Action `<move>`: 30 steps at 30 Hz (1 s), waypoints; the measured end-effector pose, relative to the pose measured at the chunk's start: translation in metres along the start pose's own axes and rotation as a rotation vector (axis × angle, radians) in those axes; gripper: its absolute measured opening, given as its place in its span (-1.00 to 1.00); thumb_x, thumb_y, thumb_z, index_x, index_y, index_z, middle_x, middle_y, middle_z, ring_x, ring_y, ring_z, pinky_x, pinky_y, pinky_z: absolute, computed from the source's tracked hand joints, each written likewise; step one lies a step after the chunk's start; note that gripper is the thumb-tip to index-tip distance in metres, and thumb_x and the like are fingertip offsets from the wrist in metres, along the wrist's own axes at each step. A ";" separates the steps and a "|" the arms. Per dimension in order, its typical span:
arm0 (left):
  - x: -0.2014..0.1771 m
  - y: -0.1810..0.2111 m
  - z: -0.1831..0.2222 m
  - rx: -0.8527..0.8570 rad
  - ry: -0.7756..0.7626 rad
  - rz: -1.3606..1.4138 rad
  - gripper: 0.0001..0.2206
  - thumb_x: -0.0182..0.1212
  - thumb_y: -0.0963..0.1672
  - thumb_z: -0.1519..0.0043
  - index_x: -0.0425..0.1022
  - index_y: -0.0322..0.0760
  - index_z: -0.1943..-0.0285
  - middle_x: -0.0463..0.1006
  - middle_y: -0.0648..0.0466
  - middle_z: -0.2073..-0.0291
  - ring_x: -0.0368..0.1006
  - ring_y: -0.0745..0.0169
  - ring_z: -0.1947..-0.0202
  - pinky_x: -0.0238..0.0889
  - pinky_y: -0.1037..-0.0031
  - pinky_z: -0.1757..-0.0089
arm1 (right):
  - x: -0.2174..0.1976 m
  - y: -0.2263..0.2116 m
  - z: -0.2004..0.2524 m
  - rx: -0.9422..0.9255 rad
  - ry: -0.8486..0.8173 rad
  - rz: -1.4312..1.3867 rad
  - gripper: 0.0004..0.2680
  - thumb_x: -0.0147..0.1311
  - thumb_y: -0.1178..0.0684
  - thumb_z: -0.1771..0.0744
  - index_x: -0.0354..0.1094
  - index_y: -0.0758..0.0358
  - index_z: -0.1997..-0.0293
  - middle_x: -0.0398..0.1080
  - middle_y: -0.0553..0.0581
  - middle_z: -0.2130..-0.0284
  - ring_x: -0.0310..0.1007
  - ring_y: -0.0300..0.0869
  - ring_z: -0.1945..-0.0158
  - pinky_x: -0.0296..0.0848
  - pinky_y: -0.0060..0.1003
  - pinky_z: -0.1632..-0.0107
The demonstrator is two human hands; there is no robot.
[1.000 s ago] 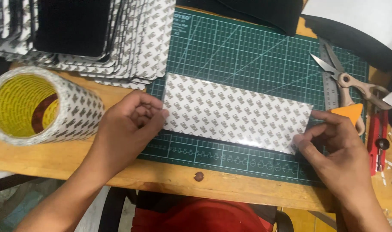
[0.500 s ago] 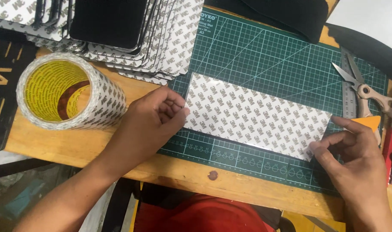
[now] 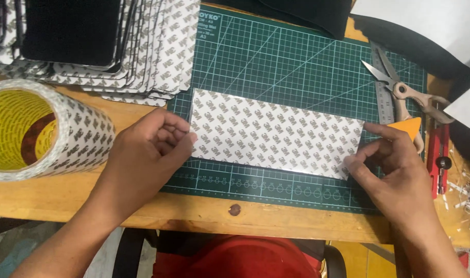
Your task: Peel the backing from an adhesive sheet and apply it precisely to a rectangular panel, smoothing it out to ensure a flat bond.
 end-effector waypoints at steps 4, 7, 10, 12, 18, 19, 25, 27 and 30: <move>0.001 -0.003 0.001 -0.019 -0.002 0.024 -0.90 0.30 -0.10 -0.29 0.60 -0.18 0.12 0.51 0.15 0.45 0.32 0.36 0.46 0.30 0.49 0.35 | 0.000 0.000 0.000 0.031 -0.006 0.028 -0.55 0.22 0.23 -0.29 0.21 0.29 -0.35 0.45 0.11 0.37 0.41 -0.22 0.31 0.36 -0.37 0.07; 0.002 -0.003 0.000 0.002 0.000 0.003 -0.89 0.30 -0.10 -0.30 0.60 -0.15 0.08 0.51 0.17 0.43 0.33 0.37 0.45 0.32 0.51 0.34 | 0.001 0.000 -0.001 -0.021 -0.027 -0.039 -0.55 0.19 0.28 -0.29 0.17 0.31 -0.35 0.41 0.15 0.37 0.41 -0.21 0.29 0.37 -0.38 0.13; 0.001 -0.006 0.001 -0.029 0.015 -0.041 -0.88 0.30 -0.07 -0.29 0.60 -0.12 0.08 0.59 0.18 0.40 0.36 0.34 0.45 0.35 0.46 0.33 | 0.001 -0.002 -0.001 -0.018 -0.025 -0.037 -0.55 0.21 0.25 -0.29 0.19 0.28 -0.35 0.41 0.12 0.38 0.41 -0.23 0.29 0.37 -0.38 0.09; -0.001 -0.004 0.000 0.021 0.067 -0.012 -0.91 0.34 -0.11 -0.26 0.62 -0.15 0.12 0.60 0.18 0.40 0.39 0.40 0.43 0.30 0.54 0.33 | 0.001 -0.003 -0.001 -0.020 -0.029 0.007 -0.54 0.23 0.23 -0.28 0.19 0.26 -0.34 0.43 0.09 0.38 0.37 -0.27 0.35 0.34 -0.42 0.19; -0.004 0.001 0.005 -0.100 0.104 -0.110 -0.87 0.39 -0.10 -0.24 0.66 -0.14 0.09 0.60 0.16 0.43 0.34 0.35 0.46 0.27 0.51 0.35 | 0.002 -0.006 -0.002 -0.030 -0.072 0.037 -0.55 0.22 0.19 -0.30 0.17 0.21 -0.34 0.43 0.05 0.42 0.36 -0.26 0.40 0.34 -0.38 0.24; -0.002 -0.001 0.004 -0.096 0.097 -0.109 -0.87 0.39 -0.10 -0.24 0.66 -0.14 0.09 0.60 0.16 0.43 0.34 0.35 0.46 0.27 0.51 0.35 | 0.000 -0.007 -0.002 -0.024 -0.066 0.040 -0.55 0.22 0.19 -0.30 0.17 0.21 -0.34 0.43 0.05 0.42 0.36 -0.26 0.40 0.34 -0.38 0.24; -0.002 -0.006 0.003 -0.080 0.132 -0.092 -0.85 0.38 -0.10 -0.26 0.64 -0.19 0.06 0.41 0.12 0.53 0.21 0.34 0.50 0.17 0.48 0.38 | 0.002 -0.011 -0.003 -0.082 -0.098 0.041 -0.54 0.22 0.18 -0.30 0.15 0.22 -0.36 0.44 0.03 0.40 0.42 -0.28 0.30 0.40 -0.40 0.15; -0.003 -0.004 0.003 -0.064 0.150 -0.094 -0.84 0.39 -0.12 -0.25 0.64 -0.21 0.05 0.42 0.14 0.51 0.24 0.37 0.50 0.21 0.53 0.36 | 0.002 -0.012 -0.004 -0.064 -0.109 0.061 -0.53 0.22 0.16 -0.30 0.15 0.22 -0.38 0.45 0.03 0.40 0.39 -0.28 0.34 0.36 -0.40 0.24; -0.002 -0.004 0.003 -0.055 0.152 -0.097 -0.86 0.38 -0.13 -0.25 0.64 -0.22 0.05 0.41 0.16 0.49 0.23 0.40 0.49 0.21 0.56 0.37 | 0.003 -0.013 -0.004 -0.064 -0.112 0.073 -0.54 0.22 0.15 -0.30 0.16 0.22 -0.37 0.45 0.02 0.41 0.37 -0.28 0.36 0.34 -0.39 0.25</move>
Point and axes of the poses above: each hand's wrist, its own z-axis away from the middle knuckle, its own x-axis out of the palm, y = z × x, the point moved 10 cm from there along -z, towards the middle knuckle
